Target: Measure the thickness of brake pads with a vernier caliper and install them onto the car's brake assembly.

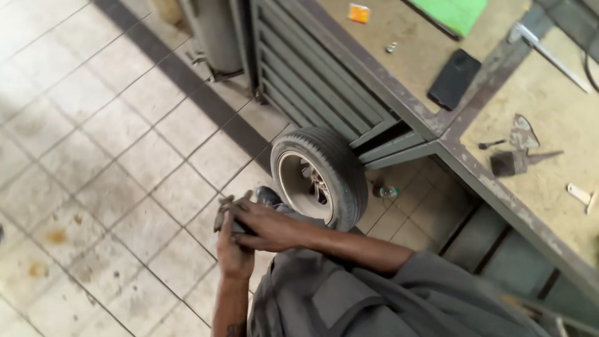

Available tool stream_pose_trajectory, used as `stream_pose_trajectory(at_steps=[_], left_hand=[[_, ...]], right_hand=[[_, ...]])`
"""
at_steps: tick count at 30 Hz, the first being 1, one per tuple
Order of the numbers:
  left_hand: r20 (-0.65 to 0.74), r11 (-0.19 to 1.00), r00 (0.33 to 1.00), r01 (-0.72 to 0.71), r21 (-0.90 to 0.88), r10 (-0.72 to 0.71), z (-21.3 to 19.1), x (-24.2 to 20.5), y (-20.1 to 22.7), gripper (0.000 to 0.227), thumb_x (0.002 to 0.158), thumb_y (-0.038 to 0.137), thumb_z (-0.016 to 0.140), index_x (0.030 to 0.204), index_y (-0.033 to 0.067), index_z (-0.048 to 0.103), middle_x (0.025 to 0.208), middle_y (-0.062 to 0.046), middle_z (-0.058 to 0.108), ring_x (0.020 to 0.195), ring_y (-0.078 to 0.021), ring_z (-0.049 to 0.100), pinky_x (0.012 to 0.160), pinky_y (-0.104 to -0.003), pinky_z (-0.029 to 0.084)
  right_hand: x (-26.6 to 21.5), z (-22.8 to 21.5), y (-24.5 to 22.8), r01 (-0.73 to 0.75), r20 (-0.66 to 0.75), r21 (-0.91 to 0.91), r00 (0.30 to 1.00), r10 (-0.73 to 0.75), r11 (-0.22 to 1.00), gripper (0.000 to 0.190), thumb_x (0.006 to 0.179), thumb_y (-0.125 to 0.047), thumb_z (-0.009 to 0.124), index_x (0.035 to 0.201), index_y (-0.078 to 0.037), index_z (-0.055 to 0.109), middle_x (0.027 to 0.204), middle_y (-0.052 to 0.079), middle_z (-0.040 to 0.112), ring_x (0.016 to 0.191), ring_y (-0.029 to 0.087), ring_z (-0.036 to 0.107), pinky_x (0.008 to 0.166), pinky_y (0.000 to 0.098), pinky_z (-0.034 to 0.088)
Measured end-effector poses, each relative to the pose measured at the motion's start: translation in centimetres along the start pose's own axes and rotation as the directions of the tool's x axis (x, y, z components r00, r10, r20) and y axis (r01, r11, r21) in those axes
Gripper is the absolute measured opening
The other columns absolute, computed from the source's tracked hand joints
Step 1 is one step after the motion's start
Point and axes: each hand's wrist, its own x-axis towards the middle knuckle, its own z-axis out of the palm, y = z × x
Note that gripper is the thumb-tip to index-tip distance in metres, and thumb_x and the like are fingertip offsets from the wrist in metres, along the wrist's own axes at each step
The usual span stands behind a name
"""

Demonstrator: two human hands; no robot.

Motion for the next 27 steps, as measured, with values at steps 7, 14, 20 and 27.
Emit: stream_pose_trajectory(at_steps=[7, 14, 20, 27], left_hand=[[-0.064, 0.996, 0.996, -0.072, -0.045, 0.070, -2.1, 9.7, 6.4, 0.032, 0.105, 0.025, 0.044, 0.130, 0.0063, 0.051, 0.115, -0.018, 0.063, 0.108, -0.0365, 0.063, 0.095, -0.054, 0.050], [-0.217, 0.959, 0.974, 0.007, 0.285, 0.057, -7.0, 13.8, 12.4, 0.014, 0.101, 0.010, 0.061, 0.107, 0.0001, 0.054, 0.078, -0.007, 0.050, 0.070, -0.0202, 0.050, 0.066, -0.041, 0.047], [-0.192, 0.959, 0.981, 0.038, 0.282, 0.018, -7.0, 14.8, 15.1, 0.018, 0.090, 0.005, 0.059, 0.108, 0.0025, 0.058, 0.078, -0.007, 0.056, 0.069, -0.0207, 0.058, 0.062, -0.036, 0.050], [-0.228, 0.917, 0.969, 0.008, 0.398, 0.091, -5.9, 15.3, 17.3, 0.027, 0.082, -0.008, 0.068, 0.103, 0.0040, 0.058, 0.084, -0.009, 0.062, 0.067, -0.0212, 0.060, 0.058, -0.034, 0.050]], right_hand=[[6.8, -18.2, 7.9, -0.328, -0.356, -0.581, 0.925, 0.129, 0.745, 0.072, 0.069, -0.044, 0.085, 0.124, -0.004, 0.063, 0.117, 0.026, 0.065, 0.104, 0.042, 0.064, 0.088, 0.0516, 0.051], [8.1, -37.4, 20.5, -0.669, -0.723, -0.538, 0.679, 0.128, 0.514, 0.065, 0.077, -0.039, 0.086, 0.131, -0.007, 0.068, 0.134, 0.016, 0.066, 0.118, 0.038, 0.057, 0.100, 0.0482, 0.046], [11.6, -38.0, 22.1, -0.807, -0.778, -0.459, 0.567, 0.272, 0.371, 0.048, 0.077, -0.048, 0.085, 0.102, -0.008, 0.080, 0.105, 0.014, 0.074, 0.102, 0.034, 0.066, 0.098, 0.0484, 0.044], [11.6, -37.2, 22.0, -0.823, -0.798, -0.484, 0.554, 0.237, 0.296, 0.014, 0.083, -0.024, 0.078, 0.088, -0.012, 0.083, 0.087, 0.016, 0.076, 0.082, 0.034, 0.071, 0.083, 0.0447, 0.055]])
